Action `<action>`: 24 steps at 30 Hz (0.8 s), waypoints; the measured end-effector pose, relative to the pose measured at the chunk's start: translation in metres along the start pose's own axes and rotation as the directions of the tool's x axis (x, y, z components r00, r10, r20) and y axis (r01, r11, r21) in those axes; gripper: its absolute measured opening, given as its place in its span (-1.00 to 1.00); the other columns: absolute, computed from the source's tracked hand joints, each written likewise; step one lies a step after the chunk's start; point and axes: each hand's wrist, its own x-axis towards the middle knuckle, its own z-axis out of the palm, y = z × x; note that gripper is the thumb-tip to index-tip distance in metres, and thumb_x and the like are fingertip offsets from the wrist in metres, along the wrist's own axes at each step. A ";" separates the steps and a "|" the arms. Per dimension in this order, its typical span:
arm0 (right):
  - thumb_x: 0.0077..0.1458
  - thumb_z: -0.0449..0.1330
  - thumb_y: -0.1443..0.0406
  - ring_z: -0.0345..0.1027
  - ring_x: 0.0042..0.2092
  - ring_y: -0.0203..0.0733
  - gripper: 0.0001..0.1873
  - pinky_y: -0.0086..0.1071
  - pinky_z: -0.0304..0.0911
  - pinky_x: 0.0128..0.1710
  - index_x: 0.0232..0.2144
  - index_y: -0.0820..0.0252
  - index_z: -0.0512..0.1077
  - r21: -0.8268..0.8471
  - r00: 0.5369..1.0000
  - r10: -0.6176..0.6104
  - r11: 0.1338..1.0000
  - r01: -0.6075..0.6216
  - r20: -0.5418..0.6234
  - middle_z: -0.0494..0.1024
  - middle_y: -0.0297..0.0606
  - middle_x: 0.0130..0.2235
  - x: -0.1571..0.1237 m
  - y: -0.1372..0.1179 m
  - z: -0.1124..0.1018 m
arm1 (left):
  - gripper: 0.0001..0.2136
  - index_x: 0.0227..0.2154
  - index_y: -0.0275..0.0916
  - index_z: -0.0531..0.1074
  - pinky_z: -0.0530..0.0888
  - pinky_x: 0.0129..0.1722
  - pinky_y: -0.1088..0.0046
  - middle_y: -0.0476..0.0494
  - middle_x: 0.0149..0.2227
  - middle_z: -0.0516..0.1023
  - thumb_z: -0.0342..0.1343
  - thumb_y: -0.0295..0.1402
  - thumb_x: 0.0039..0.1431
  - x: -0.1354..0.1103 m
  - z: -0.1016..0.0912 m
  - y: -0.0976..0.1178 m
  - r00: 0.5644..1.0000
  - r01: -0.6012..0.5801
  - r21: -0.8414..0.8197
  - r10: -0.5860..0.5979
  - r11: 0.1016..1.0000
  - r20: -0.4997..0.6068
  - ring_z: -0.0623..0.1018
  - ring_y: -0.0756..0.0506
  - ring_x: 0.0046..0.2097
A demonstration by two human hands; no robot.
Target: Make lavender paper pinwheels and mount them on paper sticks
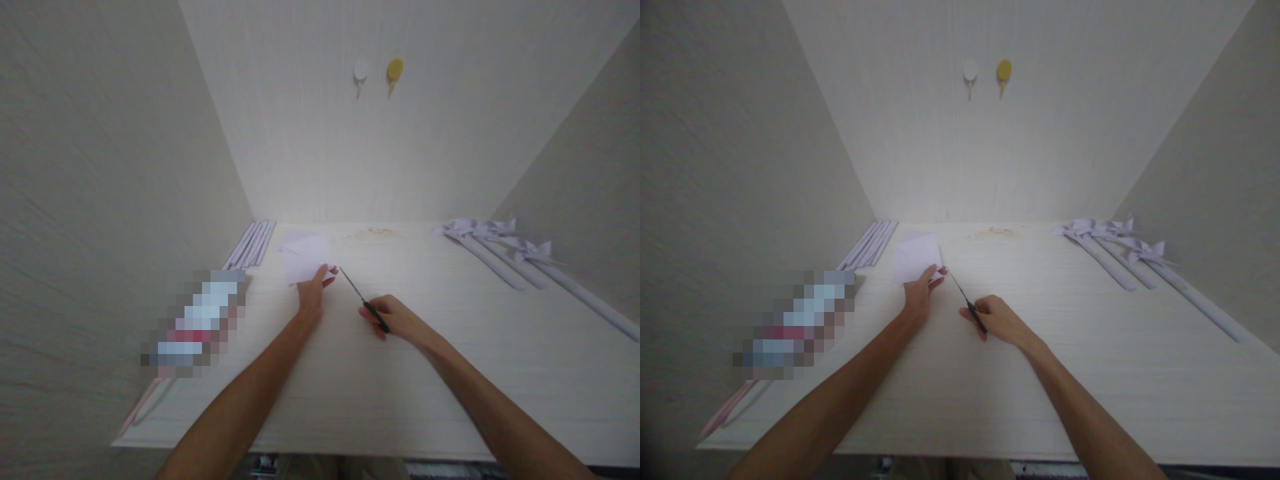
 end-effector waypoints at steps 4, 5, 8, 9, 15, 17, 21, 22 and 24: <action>-0.12 0.11 0.01 0.05 -0.71 -0.39 -0.54 -0.47 -0.10 -0.67 -0.80 0.21 0.21 -0.025 0.999 0.030 0.999 -0.029 0.036 0.28 -0.37 -0.79 0.000 -0.004 0.000 | -0.86 -0.55 -0.31 0.39 0.42 -0.47 0.55 -0.03 -0.54 0.46 0.13 -0.33 -0.18 -0.001 0.001 0.000 1.000 0.000 0.007 0.000 1.000 0.015 0.48 0.01 -0.40; -0.11 0.10 0.00 0.03 -0.71 -0.40 -0.53 -0.47 -0.11 -0.67 -0.79 0.21 0.20 -0.030 0.998 0.042 0.999 -0.040 0.049 0.27 -0.38 -0.79 0.000 -0.004 -0.001 | -0.86 -0.55 -0.32 0.39 0.41 -0.49 0.56 -0.03 -0.54 0.46 0.13 -0.33 -0.18 -0.001 0.001 0.000 1.000 0.007 0.004 -0.007 1.000 0.016 0.49 0.00 -0.41; -0.09 0.06 -0.01 0.01 -0.70 -0.42 -0.52 -0.47 -0.13 -0.67 -0.77 0.22 0.19 -0.051 0.995 0.063 0.997 -0.059 0.079 0.25 -0.39 -0.78 0.001 -0.005 -0.001 | -0.86 -0.53 -0.33 0.39 0.40 -0.53 0.56 -0.04 -0.54 0.48 0.13 -0.36 -0.19 -0.001 0.003 -0.001 0.999 0.047 -0.006 -0.047 0.999 0.012 0.49 0.00 -0.45; -0.08 0.05 -0.02 0.00 -0.70 -0.43 -0.52 -0.48 -0.13 -0.67 -0.77 0.22 0.19 -0.061 0.994 0.063 0.996 -0.058 0.085 0.25 -0.39 -0.77 0.001 -0.005 -0.002 | -0.86 -0.52 -0.33 0.39 0.39 -0.53 0.56 -0.04 -0.54 0.48 0.14 -0.37 -0.20 -0.001 0.004 -0.001 0.998 0.062 -0.012 -0.062 0.998 0.010 0.49 0.01 -0.46; -0.05 0.00 -0.04 -0.02 -0.69 -0.43 -0.49 -0.47 -0.12 -0.65 -0.77 0.22 0.17 -0.105 0.993 0.070 0.993 -0.061 0.092 0.24 -0.38 -0.77 0.001 -0.006 -0.002 | -0.85 -0.50 -0.35 0.39 0.40 -0.54 0.56 -0.06 -0.54 0.49 0.14 -0.40 -0.20 -0.002 0.005 0.000 0.996 0.091 -0.029 -0.091 0.995 0.005 0.50 0.00 -0.47; -0.05 -0.01 -0.05 -0.01 -0.68 -0.43 -0.48 -0.47 -0.12 -0.65 -0.77 0.22 0.17 -0.112 0.993 0.070 0.992 -0.060 0.090 0.25 -0.38 -0.76 0.000 -0.006 -0.002 | -0.86 -0.51 -0.35 0.39 0.40 -0.55 0.57 -0.05 -0.54 0.49 0.14 -0.40 -0.20 -0.003 0.005 0.000 0.996 0.090 -0.029 -0.090 0.996 0.010 0.50 0.01 -0.48; -0.05 -0.01 -0.05 0.01 -0.68 -0.42 -0.48 -0.47 -0.10 -0.64 -0.78 0.22 0.16 -0.114 0.994 0.062 0.992 -0.052 0.093 0.24 -0.38 -0.76 0.001 -0.005 -0.001 | -0.85 -0.49 -0.35 0.38 0.40 -0.56 0.59 -0.04 -0.54 0.48 0.14 -0.41 -0.20 -0.003 0.005 0.000 0.996 0.093 -0.038 -0.092 0.995 0.007 0.49 0.03 -0.49; -0.05 -0.01 -0.05 0.00 -0.68 -0.42 -0.48 -0.47 -0.10 -0.64 -0.78 0.21 0.16 -0.111 0.994 0.063 0.992 -0.053 0.092 0.24 -0.39 -0.76 0.001 -0.005 -0.001 | -0.85 -0.48 -0.35 0.38 0.40 -0.56 0.59 -0.04 -0.54 0.48 0.14 -0.42 -0.20 -0.003 0.005 0.000 0.996 0.091 -0.041 -0.091 0.995 0.009 0.49 0.03 -0.49; -0.05 0.00 -0.04 0.00 -0.69 -0.43 -0.49 -0.48 -0.09 -0.64 -0.77 0.21 0.16 -0.104 0.994 0.069 0.993 -0.060 0.090 0.23 -0.39 -0.77 0.002 -0.005 -0.001 | -0.84 -0.48 -0.35 0.38 0.40 -0.56 0.59 -0.04 -0.54 0.48 0.14 -0.42 -0.20 -0.003 0.005 -0.001 0.996 0.089 -0.046 -0.089 0.995 0.012 0.49 0.03 -0.49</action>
